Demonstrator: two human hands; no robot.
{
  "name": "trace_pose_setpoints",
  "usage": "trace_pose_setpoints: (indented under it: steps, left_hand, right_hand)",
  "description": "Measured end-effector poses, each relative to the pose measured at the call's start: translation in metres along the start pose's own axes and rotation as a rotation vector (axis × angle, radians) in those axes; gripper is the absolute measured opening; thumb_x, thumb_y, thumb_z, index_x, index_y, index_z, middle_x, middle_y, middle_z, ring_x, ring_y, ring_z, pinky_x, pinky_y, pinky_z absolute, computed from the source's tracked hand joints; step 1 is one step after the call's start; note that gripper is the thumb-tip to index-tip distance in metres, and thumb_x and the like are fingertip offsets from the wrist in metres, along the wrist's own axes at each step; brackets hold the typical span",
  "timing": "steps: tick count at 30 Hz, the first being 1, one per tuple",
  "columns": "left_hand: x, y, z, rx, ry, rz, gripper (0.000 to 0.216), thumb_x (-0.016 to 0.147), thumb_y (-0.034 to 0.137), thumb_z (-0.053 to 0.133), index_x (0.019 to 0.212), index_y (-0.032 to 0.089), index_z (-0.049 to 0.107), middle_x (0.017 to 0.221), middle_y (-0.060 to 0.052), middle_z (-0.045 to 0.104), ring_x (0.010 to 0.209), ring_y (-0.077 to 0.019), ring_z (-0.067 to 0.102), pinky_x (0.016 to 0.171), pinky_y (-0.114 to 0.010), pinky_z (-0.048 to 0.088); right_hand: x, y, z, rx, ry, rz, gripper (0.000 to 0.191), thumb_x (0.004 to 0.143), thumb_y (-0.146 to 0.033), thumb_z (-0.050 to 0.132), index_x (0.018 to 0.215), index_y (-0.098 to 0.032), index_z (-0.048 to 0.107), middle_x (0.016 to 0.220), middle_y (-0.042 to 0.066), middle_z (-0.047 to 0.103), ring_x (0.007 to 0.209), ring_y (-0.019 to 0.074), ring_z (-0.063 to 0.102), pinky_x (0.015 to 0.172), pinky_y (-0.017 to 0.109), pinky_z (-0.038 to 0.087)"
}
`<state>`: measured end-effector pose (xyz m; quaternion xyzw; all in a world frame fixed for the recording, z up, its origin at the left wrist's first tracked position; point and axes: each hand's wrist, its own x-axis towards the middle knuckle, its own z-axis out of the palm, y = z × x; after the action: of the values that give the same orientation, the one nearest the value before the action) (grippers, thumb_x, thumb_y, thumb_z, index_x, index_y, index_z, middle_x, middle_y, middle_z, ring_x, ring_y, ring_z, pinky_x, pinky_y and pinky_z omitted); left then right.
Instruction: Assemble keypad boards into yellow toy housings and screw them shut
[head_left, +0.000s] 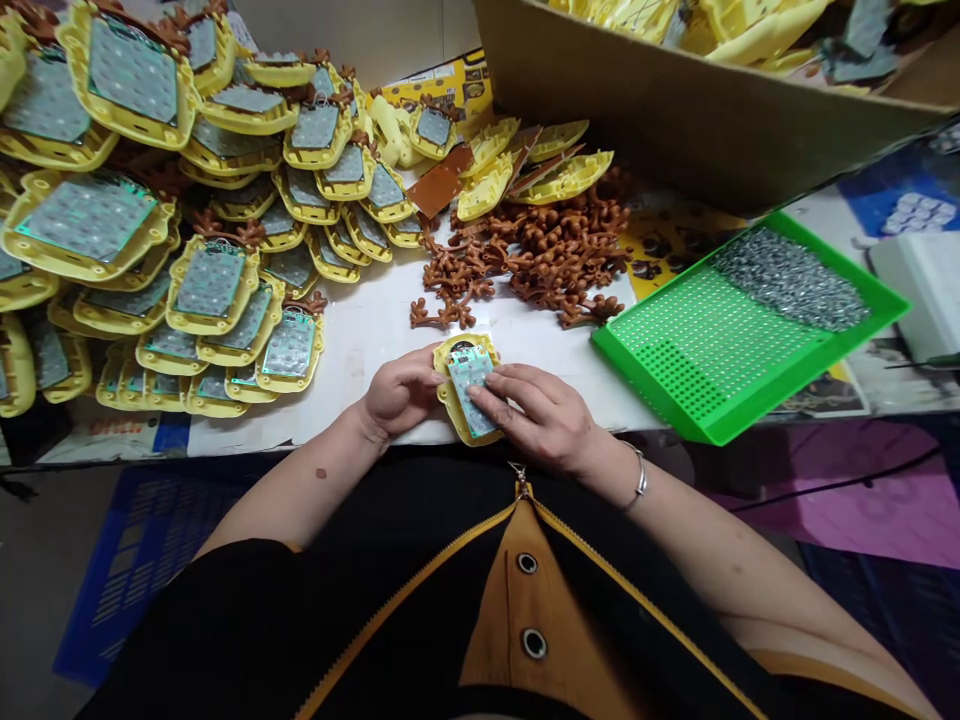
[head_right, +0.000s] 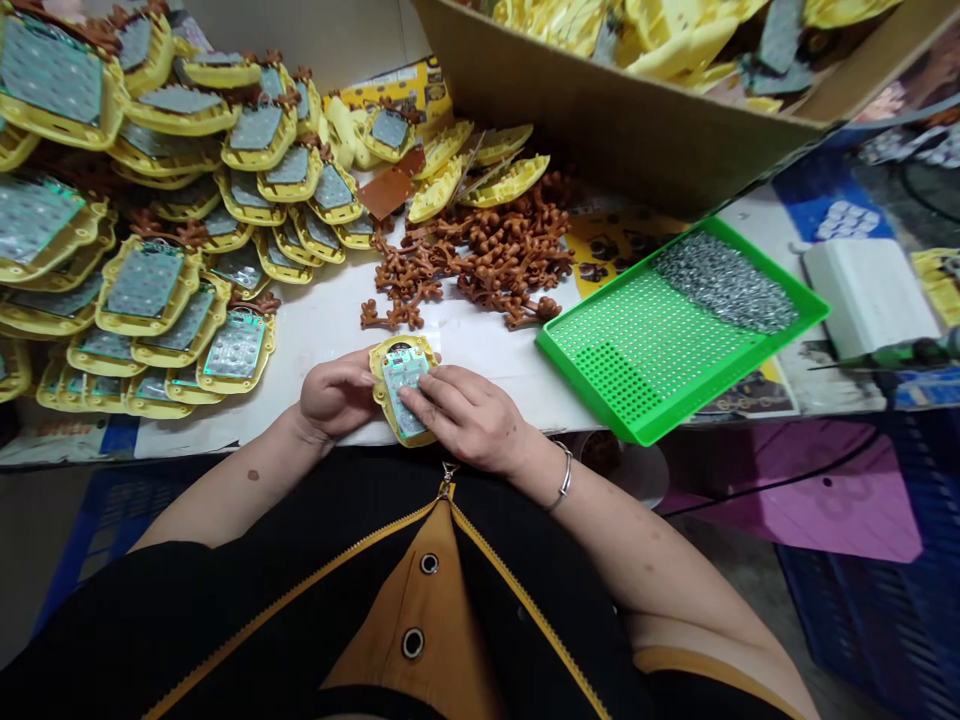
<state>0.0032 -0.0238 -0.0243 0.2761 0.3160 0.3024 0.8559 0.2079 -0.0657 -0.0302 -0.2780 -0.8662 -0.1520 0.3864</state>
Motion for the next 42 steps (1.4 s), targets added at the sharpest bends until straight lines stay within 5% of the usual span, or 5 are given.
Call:
trace_pose_setpoints:
  steps: [9,26,33,38,42]
  left_hand:
    - [0.003,-0.001,0.013,0.146,0.013,0.031,0.034,0.069,0.023,0.084,0.099,0.013,0.07,0.09,-0.006,0.073,0.081,-0.0158,0.066,0.08,-0.029,0.051]
    - [0.004,-0.001,0.016,0.066,0.125,0.007,0.035,0.064,0.014,0.083,0.097,0.012,0.071,0.09,-0.007,0.073,0.082,-0.0176,0.066,0.081,-0.031,0.05]
    - [0.004,-0.001,0.017,0.06,0.121,0.02,0.033,0.064,0.014,0.083,0.095,0.013,0.071,0.088,-0.005,0.072,0.082,-0.0165,0.066,0.08,-0.03,0.051]
    - [0.005,-0.003,0.019,0.115,0.157,0.066,0.036,0.06,0.012,0.083,0.094,0.015,0.07,0.084,-0.001,0.07,0.078,-0.0139,0.063,0.078,-0.028,0.049]
    - [0.006,-0.003,0.022,0.241,0.22,0.138,0.036,0.058,0.012,0.082,0.091,0.016,0.068,0.083,0.001,0.067,0.079,-0.0137,0.061,0.082,-0.028,0.047]
  right_hand:
    - [-0.001,-0.005,0.003,-0.04,-0.045,-0.011,0.019,0.092,-0.009,0.057,0.108,-0.01,0.067,0.093,0.01,0.074,0.089,0.0203,0.07,0.08,0.035,0.066]
    - [0.006,0.006,-0.013,0.375,-0.363,0.149,0.057,0.083,-0.007,0.049,0.14,-0.012,0.05,0.112,0.019,0.063,0.108,0.0288,0.06,0.086,0.048,0.06]
    - [0.013,0.013,-0.03,0.538,-0.485,0.245,0.048,0.089,-0.017,0.056,0.137,-0.016,0.053,0.128,0.02,0.058,0.119,0.0295,0.058,0.096,0.05,0.057]
    - [0.014,0.014,-0.018,0.419,-0.456,0.26,0.071,0.088,-0.043,0.067,0.145,-0.008,0.043,0.135,0.028,0.054,0.126,0.0363,0.054,0.098,0.058,0.056]
    - [0.011,0.01,-0.003,0.331,-0.476,0.245,0.071,0.089,-0.037,0.067,0.147,-0.006,0.039,0.134,0.028,0.055,0.126,0.038,0.054,0.099,0.063,0.054]
